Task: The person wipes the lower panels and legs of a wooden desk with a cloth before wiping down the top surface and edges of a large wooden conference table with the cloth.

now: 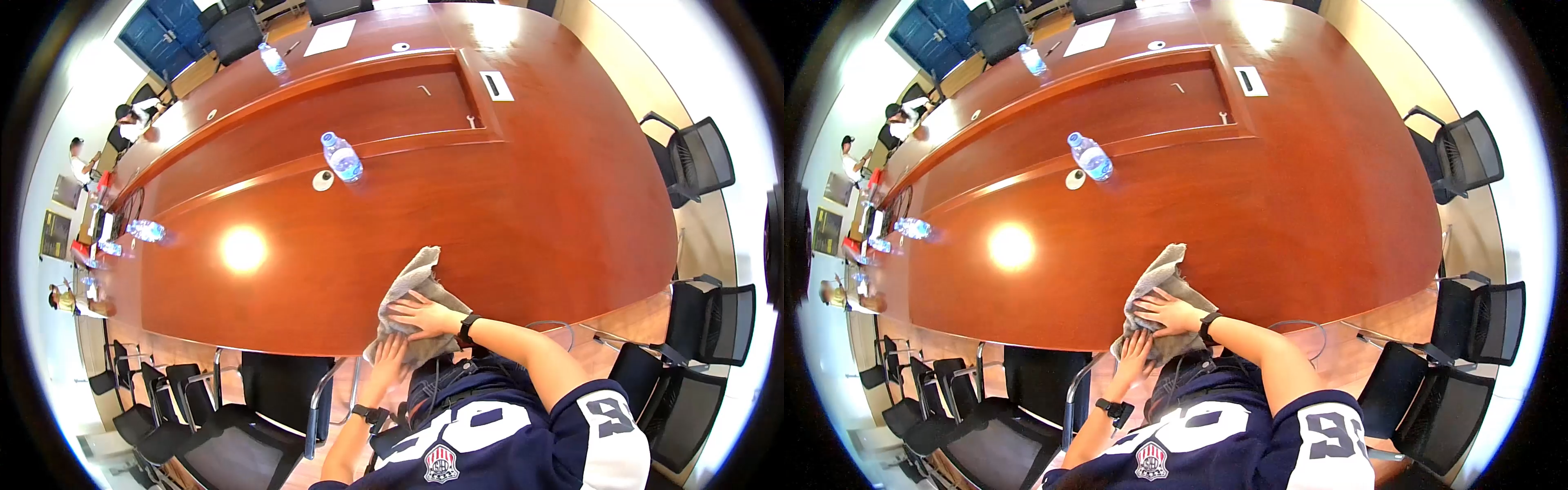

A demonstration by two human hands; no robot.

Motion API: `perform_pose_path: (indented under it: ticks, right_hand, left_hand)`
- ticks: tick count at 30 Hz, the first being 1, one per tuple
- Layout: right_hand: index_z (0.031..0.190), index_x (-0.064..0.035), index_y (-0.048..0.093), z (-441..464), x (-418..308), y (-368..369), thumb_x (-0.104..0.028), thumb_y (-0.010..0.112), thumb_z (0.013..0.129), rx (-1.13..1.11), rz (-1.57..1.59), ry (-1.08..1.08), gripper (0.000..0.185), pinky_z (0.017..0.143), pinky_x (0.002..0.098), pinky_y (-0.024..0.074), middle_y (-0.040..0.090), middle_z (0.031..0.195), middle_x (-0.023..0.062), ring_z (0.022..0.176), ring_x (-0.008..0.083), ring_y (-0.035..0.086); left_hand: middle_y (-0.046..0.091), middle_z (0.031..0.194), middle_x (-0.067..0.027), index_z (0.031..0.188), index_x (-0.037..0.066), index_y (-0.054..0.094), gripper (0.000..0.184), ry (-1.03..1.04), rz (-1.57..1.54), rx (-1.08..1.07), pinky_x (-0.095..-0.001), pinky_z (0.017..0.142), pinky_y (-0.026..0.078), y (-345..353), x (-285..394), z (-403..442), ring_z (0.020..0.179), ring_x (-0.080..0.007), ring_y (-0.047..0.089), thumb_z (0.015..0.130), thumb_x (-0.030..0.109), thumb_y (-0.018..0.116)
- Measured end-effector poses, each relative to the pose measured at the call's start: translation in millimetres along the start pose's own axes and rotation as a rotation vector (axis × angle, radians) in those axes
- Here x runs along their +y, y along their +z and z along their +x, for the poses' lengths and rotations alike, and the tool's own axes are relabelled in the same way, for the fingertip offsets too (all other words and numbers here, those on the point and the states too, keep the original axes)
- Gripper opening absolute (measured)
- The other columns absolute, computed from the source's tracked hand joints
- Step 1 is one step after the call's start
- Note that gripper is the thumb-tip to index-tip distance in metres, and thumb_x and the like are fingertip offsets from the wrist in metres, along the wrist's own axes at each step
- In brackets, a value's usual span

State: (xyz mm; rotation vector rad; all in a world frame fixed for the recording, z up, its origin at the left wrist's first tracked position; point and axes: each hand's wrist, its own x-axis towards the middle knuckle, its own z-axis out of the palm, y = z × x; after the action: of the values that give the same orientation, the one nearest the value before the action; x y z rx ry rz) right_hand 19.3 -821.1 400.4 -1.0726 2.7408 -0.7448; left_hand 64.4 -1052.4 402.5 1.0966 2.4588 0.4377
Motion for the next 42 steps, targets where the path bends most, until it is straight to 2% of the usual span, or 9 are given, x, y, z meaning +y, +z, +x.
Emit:
perform_pose_path:
  ticks: [5,9,13,17,22,27,34,38,42]
  right_hand:
    - [0.134,-0.0125,0.040,-5.1,26.0,-4.9,-0.043,0.054,0.082,0.106,-0.059,-0.033,0.062,0.111,0.0464,0.0121,0.032,0.143,0.0097,0.133,0.0252,0.028]
    - [0.131,-0.0131,0.042,-7.8,57.6,-27.0,-0.040,0.057,0.080,0.178,-0.038,0.034,0.060,0.110,0.0465,0.0156,0.035,0.141,0.0097,0.132,0.0253,0.029]
    - [0.128,-0.0120,0.045,-8.4,97.0,-44.2,-0.034,0.059,0.078,0.235,-0.035,0.084,0.057,0.109,0.0475,0.0194,0.039,0.137,0.0100,0.129,0.0266,0.034]
    - [0.125,-0.0111,0.048,2.0,128.5,-58.1,-0.029,0.061,0.076,0.302,-0.017,0.129,0.054,0.107,0.0476,0.0228,0.043,0.134,0.0096,0.127,0.0266,0.037]
    - [0.122,-0.0104,0.051,21.5,168.0,-73.3,-0.027,0.062,0.074,0.360,0.002,0.128,0.051,0.106,0.0465,0.0250,0.046,0.131,0.0093,0.124,0.0258,0.040]
    - [0.117,-0.0100,0.054,39.7,209.4,-95.3,-0.027,0.063,0.072,0.407,-0.001,0.113,0.049,0.105,0.0440,0.0272,0.049,0.128,0.0085,0.120,0.0253,0.043]
    - [0.119,-0.0122,0.055,41.6,259.3,-109.1,-0.029,0.060,0.075,0.472,-0.007,0.135,0.047,0.108,0.0424,0.0248,0.049,0.130,0.0063,0.123,0.0236,0.042]
    - [0.121,-0.0126,0.054,8.1,277.3,-136.8,-0.031,0.060,0.076,0.473,-0.029,0.243,0.049,0.108,0.0426,0.0240,0.046,0.133,0.0076,0.126,0.0250,0.038]
    - [0.127,-0.0147,0.047,-62.2,284.8,-153.2,-0.035,0.060,0.078,0.488,-0.083,0.461,0.055,0.110,0.0415,0.0208,0.042,0.136,0.0073,0.128,0.0244,0.034]
  left_hand:
    - [0.017,0.147,-0.0174,0.140,0.003,0.024,0.078,0.007,0.044,-0.103,-0.0490,0.110,0.010,-3.8,1.6,33.6,0.137,-0.0341,0.012,0.078,0.031,0.062]
    - [0.010,0.149,-0.0181,0.142,0.002,0.016,0.082,-0.076,0.044,-0.102,-0.0507,0.109,0.006,0.4,12.8,69.7,0.138,-0.0357,0.005,0.081,0.037,0.057]
    - [0.006,0.148,-0.0211,0.142,0.001,0.014,0.082,-0.148,0.022,-0.067,-0.0536,0.109,0.003,-3.8,29.1,117.8,0.138,-0.0372,0.001,0.081,0.038,0.054]
    - [0.007,0.148,-0.0228,0.140,-0.003,0.014,0.083,-0.193,0.013,-0.053,-0.0534,0.109,0.003,-15.2,38.1,163.7,0.137,-0.0387,0.001,0.080,0.038,0.054]
    - [0.008,0.147,-0.0248,0.136,-0.009,0.024,0.078,-0.258,0.041,-0.058,-0.0533,0.109,0.003,-28.6,35.8,208.6,0.137,-0.0396,0.001,0.081,0.039,0.053]
    - [0.006,0.147,-0.0263,0.135,-0.011,0.022,0.079,-0.265,0.015,-0.032,-0.0530,0.109,0.002,-46.4,25.5,254.0,0.137,-0.0405,-0.001,0.082,0.040,0.050]
    - [0.003,0.149,-0.0219,0.139,-0.006,0.015,0.080,-0.240,0.066,-0.034,-0.0531,0.108,0.001,-65.9,17.4,303.7,0.137,-0.0382,-0.003,0.082,0.036,0.051]
    - [0.004,0.149,-0.0205,0.141,-0.002,0.012,0.080,-0.187,0.052,-0.078,-0.0513,0.109,0.004,-76.6,34.9,337.5,0.138,-0.0360,0.000,0.079,0.024,0.055]
    - [0.009,0.149,-0.0180,0.141,0.003,0.019,0.073,0.004,0.037,-0.066,-0.0483,0.110,0.008,-65.7,67.3,364.2,0.139,-0.0318,0.005,0.079,0.018,0.054]
